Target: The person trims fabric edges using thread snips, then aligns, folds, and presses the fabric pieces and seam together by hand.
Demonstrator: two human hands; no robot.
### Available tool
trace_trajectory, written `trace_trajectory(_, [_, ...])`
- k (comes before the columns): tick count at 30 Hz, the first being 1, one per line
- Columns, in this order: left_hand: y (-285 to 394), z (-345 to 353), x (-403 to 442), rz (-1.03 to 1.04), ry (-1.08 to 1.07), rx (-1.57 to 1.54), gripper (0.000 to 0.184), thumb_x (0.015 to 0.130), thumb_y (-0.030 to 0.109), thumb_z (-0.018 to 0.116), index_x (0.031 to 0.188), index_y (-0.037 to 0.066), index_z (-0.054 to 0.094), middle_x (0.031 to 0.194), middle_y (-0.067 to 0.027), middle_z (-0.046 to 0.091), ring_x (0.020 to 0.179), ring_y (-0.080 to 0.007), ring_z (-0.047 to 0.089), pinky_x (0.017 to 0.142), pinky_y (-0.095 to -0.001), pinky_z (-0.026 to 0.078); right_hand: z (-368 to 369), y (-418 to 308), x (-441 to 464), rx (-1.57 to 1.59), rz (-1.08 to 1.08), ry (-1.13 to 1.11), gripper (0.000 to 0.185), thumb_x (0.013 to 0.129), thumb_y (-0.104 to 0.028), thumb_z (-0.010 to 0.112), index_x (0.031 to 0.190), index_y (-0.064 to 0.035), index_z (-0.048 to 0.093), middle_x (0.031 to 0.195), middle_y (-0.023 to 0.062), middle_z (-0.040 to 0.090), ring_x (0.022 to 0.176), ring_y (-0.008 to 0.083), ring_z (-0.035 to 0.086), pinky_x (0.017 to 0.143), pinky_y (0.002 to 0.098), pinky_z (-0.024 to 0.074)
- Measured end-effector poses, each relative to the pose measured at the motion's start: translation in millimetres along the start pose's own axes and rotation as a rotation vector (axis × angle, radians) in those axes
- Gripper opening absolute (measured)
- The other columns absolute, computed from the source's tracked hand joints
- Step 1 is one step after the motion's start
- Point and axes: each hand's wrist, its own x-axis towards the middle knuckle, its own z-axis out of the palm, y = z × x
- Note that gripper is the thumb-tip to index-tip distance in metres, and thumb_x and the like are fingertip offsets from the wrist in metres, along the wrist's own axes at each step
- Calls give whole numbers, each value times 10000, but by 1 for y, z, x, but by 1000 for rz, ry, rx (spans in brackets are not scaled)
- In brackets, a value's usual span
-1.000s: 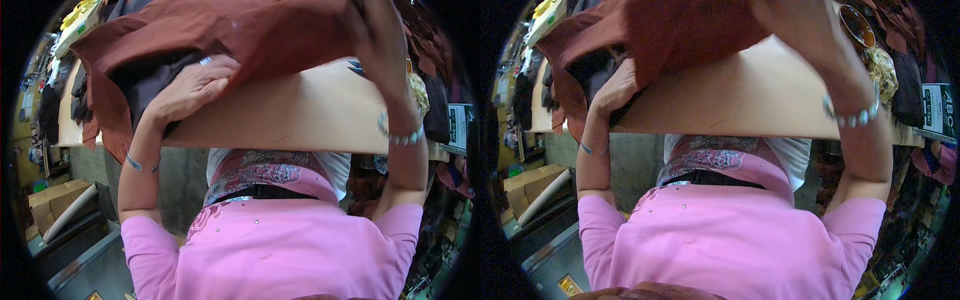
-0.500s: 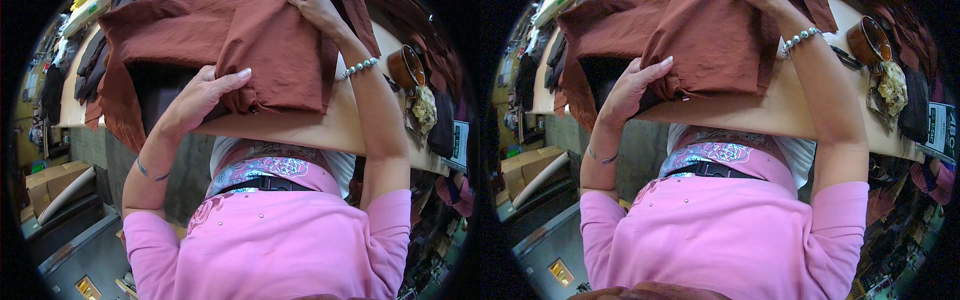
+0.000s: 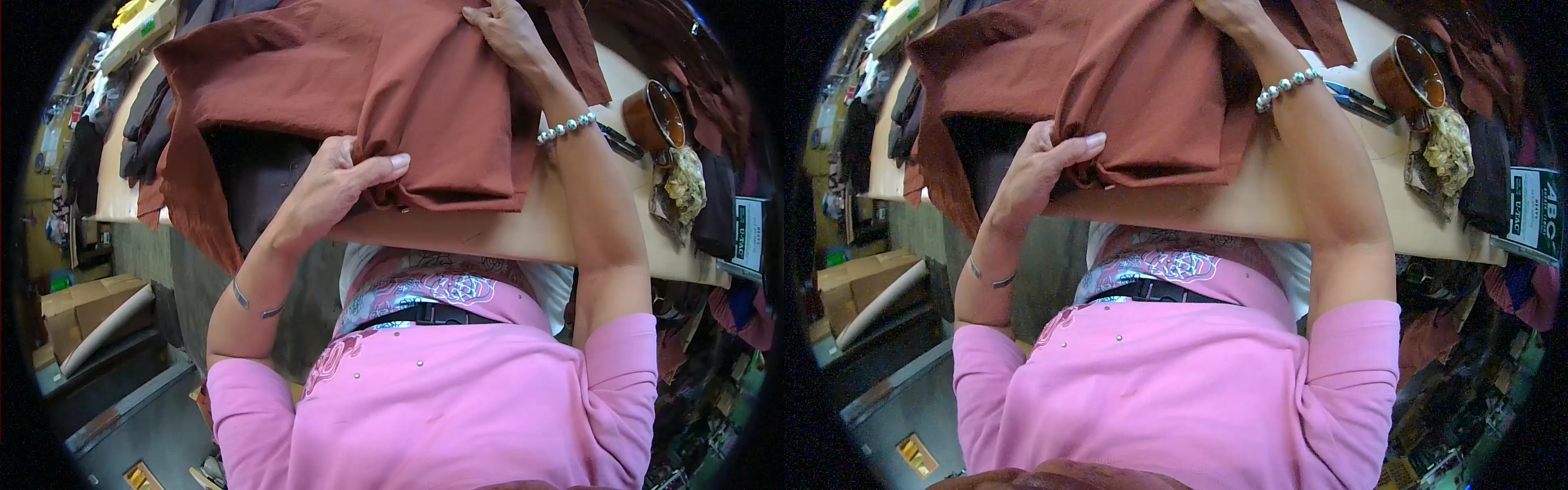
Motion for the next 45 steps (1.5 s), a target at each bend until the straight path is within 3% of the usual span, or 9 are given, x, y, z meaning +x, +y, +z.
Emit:
trace_trajectory(8, [3, 5, 0, 24, 22, 105, 162, 824, 144, 670, 797, -14, 646, 678, -26, 623, 561, -56, 558, 516, -204, 442, -9, 4, -2, 179, 24, -38, 259, 881, -67, 546, 1140, -75, 561, 694, -26, 495, 649, 47, 446, 583, 202, 375])
trace_trajectory(17, [-5, 10, 8, 260, 259, -168, 152, 847, 139, 669, 867, -10, 646, 758, -50, 655, 644, -64, 584, 582, -207, 472, -20, -59, -42, -644, -461, 170, 488, 872, -125, 572, 1320, -20, 410, 664, 64, 548, 575, 145, 508, 560, 307, 450])
trace_trajectory(21, [-7, 13, 13, 272, 211, -297, 131, 860, 135, 663, 881, 6, 649, 761, -23, 647, 642, -68, 586, 578, -208, 472, 0, -79, -106, -461, -429, -111, 576, 787, -254, 731, 1291, -132, 481, 705, 81, 591, 612, 201, 581, 560, 299, 469])
trace_trajectory(23, [-11, 17, 15, 287, 229, -334, 130, 864, 134, 661, 882, 6, 648, 753, -24, 643, 643, -68, 589, 577, -205, 472, 14, -72, -122, -360, -456, -114, 622, 817, -417, 640, 1313, -117, 413, 734, 113, 614, 712, 290, 605, 629, 403, 429])
trace_trajectory(30, [-14, 17, 11, 310, 222, -349, 131, 864, 129, 660, 884, -1, 651, 764, -37, 655, 654, -76, 605, 588, -197, 480, 37, -68, -131, 177, -168, -163, 608, 789, -84, 651, 1333, -111, 381, 699, 107, 590, 677, 283, 596, 697, 397, 434])
trace_trajectory(33, [-14, 18, 10, 306, 205, -332, 127, 858, 120, 665, 877, -5, 659, 766, -49, 665, 661, -80, 611, 594, -193, 484, 37, -68, -133, 156, -205, -168, 627, 839, 36, 579, 1390, -127, 329, 729, 3, 506, 676, 64, 498, 639, 193, 423])
trace_trajectory(39, [-15, 20, 10, 298, 243, -302, 116, 845, 107, 674, 860, -7, 665, 739, -54, 668, 628, -83, 616, 582, -201, 493, 36, -75, -133, 107, -215, -146, 639, 734, 43, 545, 1327, -123, 374, 676, 110, 548, 665, 314, 554, 691, 425, 423])
trace_trajectory(41, [-15, 20, 11, 316, 249, -285, 106, 840, 97, 676, 861, -6, 664, 740, -55, 669, 623, -84, 618, 572, -203, 495, 37, -72, -133, 52, -293, -132, 677, 754, 99, 513, 1369, -129, 343, 642, 37, 457, 604, 151, 470, 590, 283, 392])
trace_trajectory(45, [-13, 21, 12, 305, 255, -300, 98, 843, 92, 668, 860, -4, 664, 745, -58, 672, 617, -84, 618, 564, -203, 495, 40, -67, -131, 11, -354, -123, 701, 758, 126, 501, 1387, -136, 334, 617, 11, 417, 556, 80, 422, 534, 218, 378])
